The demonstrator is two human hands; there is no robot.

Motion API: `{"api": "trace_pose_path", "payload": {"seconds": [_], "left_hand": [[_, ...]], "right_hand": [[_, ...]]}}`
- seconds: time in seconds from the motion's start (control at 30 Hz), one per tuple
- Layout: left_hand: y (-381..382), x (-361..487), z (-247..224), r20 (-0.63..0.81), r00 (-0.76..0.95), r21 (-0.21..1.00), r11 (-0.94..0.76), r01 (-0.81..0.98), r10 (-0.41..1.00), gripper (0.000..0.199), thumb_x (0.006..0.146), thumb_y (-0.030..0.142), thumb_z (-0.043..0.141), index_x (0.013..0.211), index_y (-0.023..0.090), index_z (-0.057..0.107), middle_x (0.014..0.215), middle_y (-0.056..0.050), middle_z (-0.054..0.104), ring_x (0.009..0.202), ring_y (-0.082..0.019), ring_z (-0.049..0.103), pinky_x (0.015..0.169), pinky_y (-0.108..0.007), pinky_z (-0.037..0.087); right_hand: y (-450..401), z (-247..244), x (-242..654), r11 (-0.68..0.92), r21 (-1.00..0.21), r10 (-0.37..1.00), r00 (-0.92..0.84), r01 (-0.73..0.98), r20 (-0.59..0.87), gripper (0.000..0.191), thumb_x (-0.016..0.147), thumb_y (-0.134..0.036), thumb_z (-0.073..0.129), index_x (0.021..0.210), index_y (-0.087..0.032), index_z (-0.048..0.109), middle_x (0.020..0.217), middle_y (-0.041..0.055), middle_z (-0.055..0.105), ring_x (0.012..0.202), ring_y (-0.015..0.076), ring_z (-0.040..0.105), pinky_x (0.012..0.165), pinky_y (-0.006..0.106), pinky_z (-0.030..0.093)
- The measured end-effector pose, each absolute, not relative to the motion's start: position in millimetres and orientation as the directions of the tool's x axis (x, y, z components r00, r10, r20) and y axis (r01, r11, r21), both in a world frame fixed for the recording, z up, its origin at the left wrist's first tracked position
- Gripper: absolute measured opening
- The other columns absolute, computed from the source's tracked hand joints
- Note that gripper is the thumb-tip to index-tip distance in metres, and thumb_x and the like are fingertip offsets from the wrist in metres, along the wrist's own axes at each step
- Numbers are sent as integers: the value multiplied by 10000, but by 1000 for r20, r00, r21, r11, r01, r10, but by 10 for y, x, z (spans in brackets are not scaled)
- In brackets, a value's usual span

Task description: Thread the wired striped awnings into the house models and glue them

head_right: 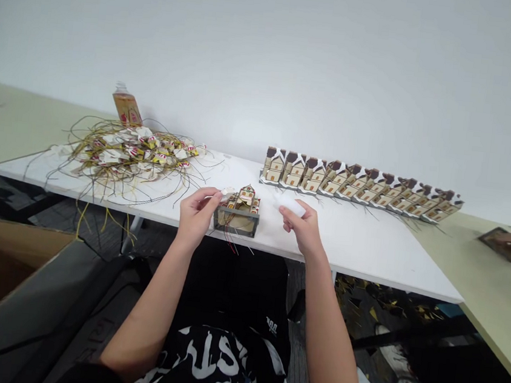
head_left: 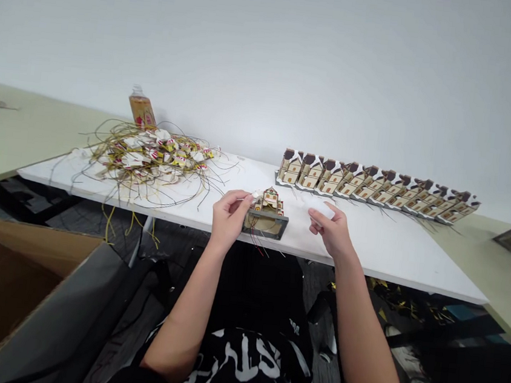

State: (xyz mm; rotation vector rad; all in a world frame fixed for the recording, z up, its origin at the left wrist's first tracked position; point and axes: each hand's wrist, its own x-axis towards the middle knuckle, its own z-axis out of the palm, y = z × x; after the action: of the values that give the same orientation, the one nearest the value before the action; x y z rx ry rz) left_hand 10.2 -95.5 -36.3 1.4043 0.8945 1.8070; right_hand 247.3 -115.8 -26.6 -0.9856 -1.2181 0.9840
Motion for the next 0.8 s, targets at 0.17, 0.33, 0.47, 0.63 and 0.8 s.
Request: {"api": "trace_pose_path", "payload": {"seconds": [0.17, 0.33, 0.47, 0.63, 0.8], "left_hand": [[-968, 122, -373, 551, -162, 825, -564, -45, 819, 191, 808, 349, 696, 830, 161, 715, 894, -61, 682, 838, -164, 643, 765, -279, 536], [-973, 127, -392, 566, -156, 818, -575, -13, 810, 185, 834, 346, 675, 849, 167, 718, 896, -60, 685, 856, -168, 643, 768, -281, 526], [-977, 136, -396, 568, -153, 817, -576, -17, 809, 179, 839, 345, 671, 850, 171, 715, 898, -58, 687, 851, -168, 647, 766, -282, 530], [-994, 147, -385, 572, -153, 813, -582, -27, 806, 173, 838, 335, 677, 852, 167, 717, 893, -55, 687, 846, -163, 648, 767, -277, 532], [-1023, 146, -359, 576, -147, 810, -585, -28, 804, 172, 843, 328, 675, 854, 163, 721, 905, -58, 691, 855, -166, 650, 772, -276, 532]], "right_hand": [[-1139, -225, 2472, 205, -949, 975, 131, -240, 177, 449, 596, -312, 867, 722, -228, 444, 523, -112, 371, 438, 53, 270, 406, 185, 292], [-1029, -256, 2395, 203, -921, 960, 252, -332, 121, 529, 587, -359, 857, 699, -236, 355, 480, -129, 336, 409, 44, 256, 391, 173, 305], [-966, -316, 2359, 216, -915, 939, 331, -341, 98, 516, 621, -421, 822, 718, -249, 346, 442, -126, 358, 384, 64, 320, 389, 193, 364], [-976, -301, 2316, 245, -928, 918, 376, -281, 128, 394, 643, -407, 791, 765, -237, 458, 446, -100, 439, 377, 79, 366, 381, 218, 407], [-1011, -204, 2239, 320, -931, 895, 377, -173, 238, 311, 667, -361, 779, 758, -221, 516, 457, -92, 446, 372, 74, 351, 344, 210, 371]]}}
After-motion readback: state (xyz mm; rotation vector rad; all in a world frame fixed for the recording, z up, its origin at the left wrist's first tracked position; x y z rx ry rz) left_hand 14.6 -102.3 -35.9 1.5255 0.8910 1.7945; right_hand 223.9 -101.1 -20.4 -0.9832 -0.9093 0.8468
